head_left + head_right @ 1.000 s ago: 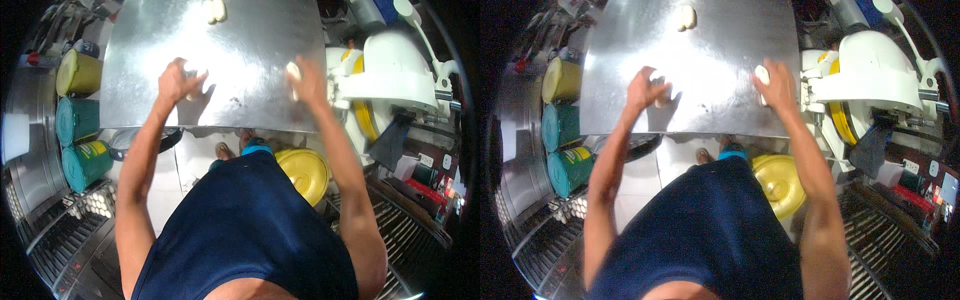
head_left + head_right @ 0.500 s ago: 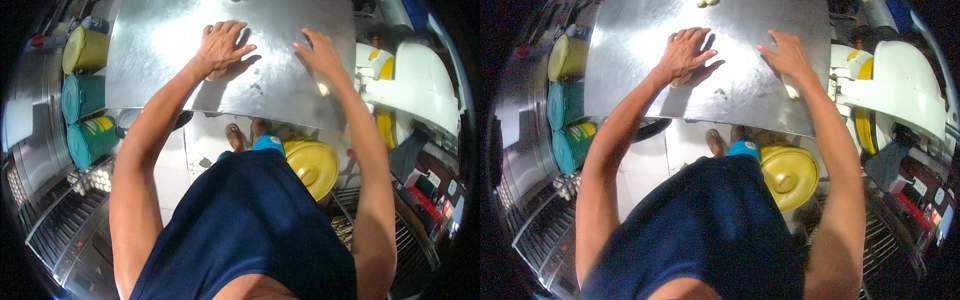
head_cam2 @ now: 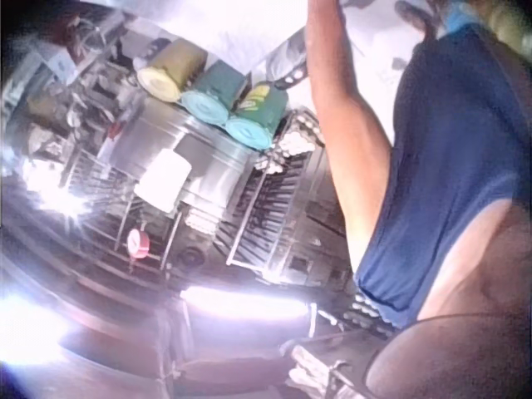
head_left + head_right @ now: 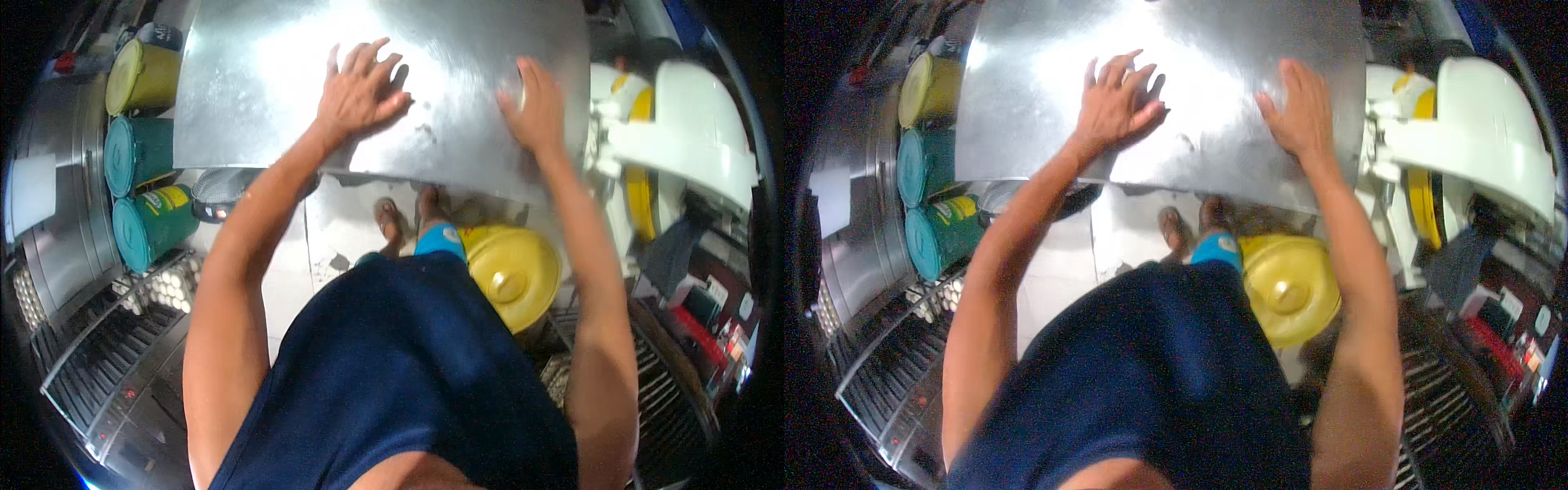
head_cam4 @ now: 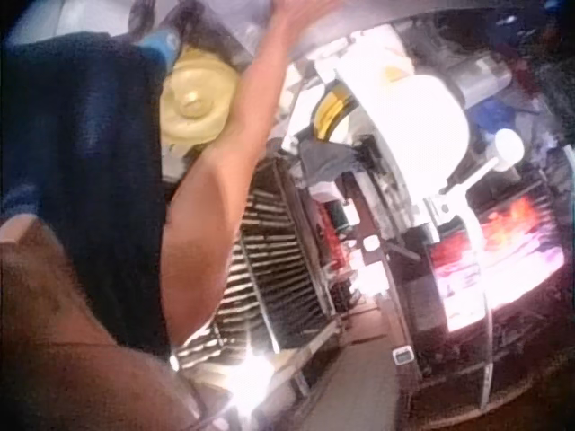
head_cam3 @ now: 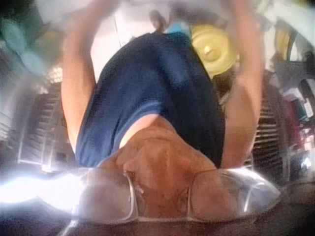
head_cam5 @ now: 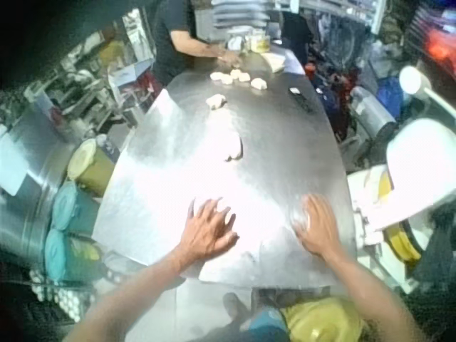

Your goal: The person rolls dough into individual loaves on a metal table and places the loaves onto a baking tray before sliding the tray into a rack.

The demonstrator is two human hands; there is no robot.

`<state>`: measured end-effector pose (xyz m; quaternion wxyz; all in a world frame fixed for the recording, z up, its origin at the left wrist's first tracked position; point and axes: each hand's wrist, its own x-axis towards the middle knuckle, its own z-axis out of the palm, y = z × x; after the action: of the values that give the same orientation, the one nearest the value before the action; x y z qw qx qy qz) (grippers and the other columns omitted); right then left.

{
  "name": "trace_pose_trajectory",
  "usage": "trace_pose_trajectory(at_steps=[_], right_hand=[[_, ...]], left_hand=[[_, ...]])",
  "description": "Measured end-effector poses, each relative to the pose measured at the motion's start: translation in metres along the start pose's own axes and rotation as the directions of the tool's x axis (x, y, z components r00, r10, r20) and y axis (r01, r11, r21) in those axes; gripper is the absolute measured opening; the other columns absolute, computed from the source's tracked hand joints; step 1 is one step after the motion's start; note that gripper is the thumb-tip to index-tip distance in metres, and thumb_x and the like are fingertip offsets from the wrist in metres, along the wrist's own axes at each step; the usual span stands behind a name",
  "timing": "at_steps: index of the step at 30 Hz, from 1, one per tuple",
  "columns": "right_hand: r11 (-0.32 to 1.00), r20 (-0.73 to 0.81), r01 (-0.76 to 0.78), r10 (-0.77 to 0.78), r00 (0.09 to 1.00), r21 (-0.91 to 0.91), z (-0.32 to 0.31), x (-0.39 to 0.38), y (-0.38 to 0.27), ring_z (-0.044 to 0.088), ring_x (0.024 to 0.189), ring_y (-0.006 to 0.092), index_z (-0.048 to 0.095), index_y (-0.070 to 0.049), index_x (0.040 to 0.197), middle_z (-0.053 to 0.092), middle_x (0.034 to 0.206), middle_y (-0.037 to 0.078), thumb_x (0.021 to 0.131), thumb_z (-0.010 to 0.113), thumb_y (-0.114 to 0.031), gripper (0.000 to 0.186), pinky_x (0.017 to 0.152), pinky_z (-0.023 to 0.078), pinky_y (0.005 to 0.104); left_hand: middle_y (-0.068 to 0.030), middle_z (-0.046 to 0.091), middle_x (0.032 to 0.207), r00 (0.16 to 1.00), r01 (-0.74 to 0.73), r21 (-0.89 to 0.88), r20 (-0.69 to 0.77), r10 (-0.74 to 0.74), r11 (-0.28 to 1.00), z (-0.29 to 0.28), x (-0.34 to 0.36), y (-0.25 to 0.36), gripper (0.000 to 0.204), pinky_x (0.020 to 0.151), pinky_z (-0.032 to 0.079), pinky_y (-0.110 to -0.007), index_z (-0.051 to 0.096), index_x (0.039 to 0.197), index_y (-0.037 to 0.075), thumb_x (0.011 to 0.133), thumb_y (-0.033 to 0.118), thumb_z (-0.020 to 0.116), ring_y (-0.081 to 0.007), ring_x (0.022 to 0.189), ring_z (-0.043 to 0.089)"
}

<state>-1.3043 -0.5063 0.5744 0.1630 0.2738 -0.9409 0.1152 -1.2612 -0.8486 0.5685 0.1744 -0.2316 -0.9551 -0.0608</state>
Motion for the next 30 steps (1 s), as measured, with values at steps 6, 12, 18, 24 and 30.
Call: trace_pose_trajectory(at_steps=[6,12,18,24,30], right_hand=[[0.978,0.053,-0.134,0.127,0.99,0.158,-0.024,0.0,0.013,0.066,0.106,0.0349,0.074,-0.007,0.112,0.073,0.11,0.017,0.096,0.062,-0.049,0.046,0.097,0.049,0.0448],[0.994,0.012,-0.084,0.084,0.996,0.073,0.003,0.019,0.02,0.069,0.092,0.0296,0.075,-0.012,0.106,0.076,0.097,0.008,0.096,0.061,-0.05,0.042,0.081,0.048,0.0466],[1.0,-0.087,0.026,-0.026,0.996,-0.003,0.018,0.015,0.029,0.068,0.096,0.0338,0.071,-0.01,0.116,0.075,0.099,0.013,0.096,0.059,-0.053,0.049,0.089,0.045,0.0506],[0.997,-0.003,0.002,-0.002,1.0,0.079,-0.026,-0.021,0.0,0.067,0.089,0.0383,0.075,-0.006,0.095,0.072,0.091,0.02,0.097,0.057,-0.053,0.051,0.082,0.049,0.0539],[0.992,-0.037,-0.081,0.084,0.996,0.096,0.01,0.012,0.009,0.06,0.067,0.0339,0.065,-0.01,0.072,0.063,0.069,0.012,0.097,0.059,-0.049,0.047,0.068,0.045,0.0453]], left_hand=[[-0.0134,0.069,0.117,0.968,0.155,-0.265,0.231,-0.093,0.952,-0.028,0.005,-0.007,0.056,0.092,0.057,-0.044,0.061,0.133,0.014,0.094,0.055,0.066,-0.0304,0.11,0.068],[-0.0036,0.069,0.083,0.982,-0.176,-0.135,-0.087,0.166,0.975,0.011,0.017,-0.028,0.026,0.071,0.058,-0.037,0.069,0.106,0.019,0.093,0.042,0.071,-0.0239,0.073,0.07],[-0.0076,0.07,0.109,0.98,0.095,-0.053,0.183,-0.084,0.994,0.006,0.028,-0.017,0.042,0.089,0.053,-0.041,0.07,0.114,0.016,0.097,0.053,0.061,-0.0246,0.103,0.067],[-0.0128,0.068,0.117,0.934,0.142,-0.111,0.344,-0.096,0.984,-0.034,-0.021,-0.007,0.056,0.086,0.056,-0.041,0.07,0.114,0.01,0.091,0.061,0.068,-0.0263,0.109,0.067],[-0.001,0.07,0.093,0.994,-0.018,-0.191,0.1,0.037,0.981,0.016,0.012,-0.03,0.032,0.064,0.059,-0.03,0.072,0.091,0.015,0.088,0.046,0.078,-0.0151,0.076,0.071]])
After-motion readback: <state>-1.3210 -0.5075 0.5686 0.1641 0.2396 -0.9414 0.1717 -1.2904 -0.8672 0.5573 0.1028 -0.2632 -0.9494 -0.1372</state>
